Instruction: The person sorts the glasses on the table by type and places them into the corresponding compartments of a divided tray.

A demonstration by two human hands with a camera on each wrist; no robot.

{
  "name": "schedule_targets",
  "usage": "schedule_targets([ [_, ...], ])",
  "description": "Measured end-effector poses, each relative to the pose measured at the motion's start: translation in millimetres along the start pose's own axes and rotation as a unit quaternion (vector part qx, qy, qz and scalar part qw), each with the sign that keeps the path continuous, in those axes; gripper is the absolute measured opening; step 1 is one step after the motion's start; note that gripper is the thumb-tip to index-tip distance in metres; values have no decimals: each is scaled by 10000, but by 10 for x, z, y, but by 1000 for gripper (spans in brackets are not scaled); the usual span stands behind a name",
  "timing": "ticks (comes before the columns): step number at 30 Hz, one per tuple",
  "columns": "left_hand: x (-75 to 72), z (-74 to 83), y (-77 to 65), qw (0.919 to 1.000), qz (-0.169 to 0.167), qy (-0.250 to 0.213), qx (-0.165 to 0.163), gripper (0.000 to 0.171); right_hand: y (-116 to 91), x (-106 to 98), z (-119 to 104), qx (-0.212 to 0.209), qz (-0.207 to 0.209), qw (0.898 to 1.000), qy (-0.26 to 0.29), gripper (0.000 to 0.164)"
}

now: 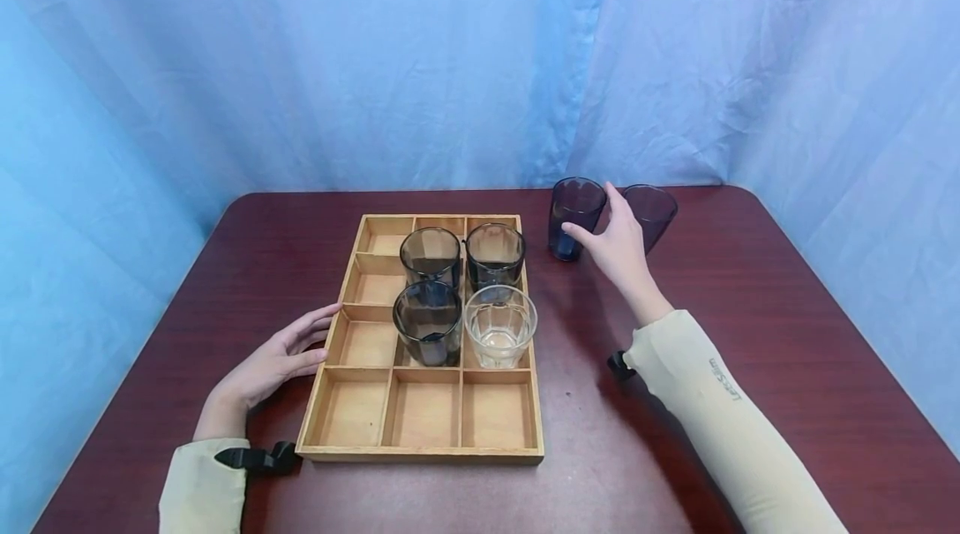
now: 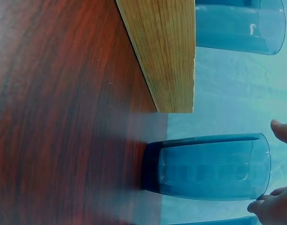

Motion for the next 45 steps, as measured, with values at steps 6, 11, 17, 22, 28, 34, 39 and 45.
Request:
schedule_targets([
  [6,0,-5,-1,10000,-2,-2,-11,69,45,13,9,2,87,9999,57,88],
  [11,-2,-11,-3,10000,-13,-15,-11,69,51,-4,-13,-61,274,9990,359,84],
  [17,-17,-11,-1,10000,-16,4,19,69,28,-13,-62,-126,433,9973,585,78],
  [22,-28,-22,3,10000,-19,1,23,69,25,14,-69,-85,421,9969,663,75],
  [28,-34,-27,2,10000,-1,-24,-3,68,45,83,-13,171,263,9964,782,72],
  [34,-23,-17,-2,10000,-19,-53,39,67,54,127,-1,176,191,9971,717,75],
  [39,-10,-11,-8,9999,-66,-70,77,67,71,153,-5,122,158,9980,605,76],
  [45,-5,-1,-14,10000,-38,-30,70,67,109,220,39,356,-59,9983,457,81],
])
Point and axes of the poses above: each hand's wrist, its own y-axis towards the middle knuckle, its own x-axis out of the palm, z = x × y, the point moved 10 cm from there along y, towards the middle knuckle, and after that the axes turned 14 degrees about z, right-handed, at the moved point
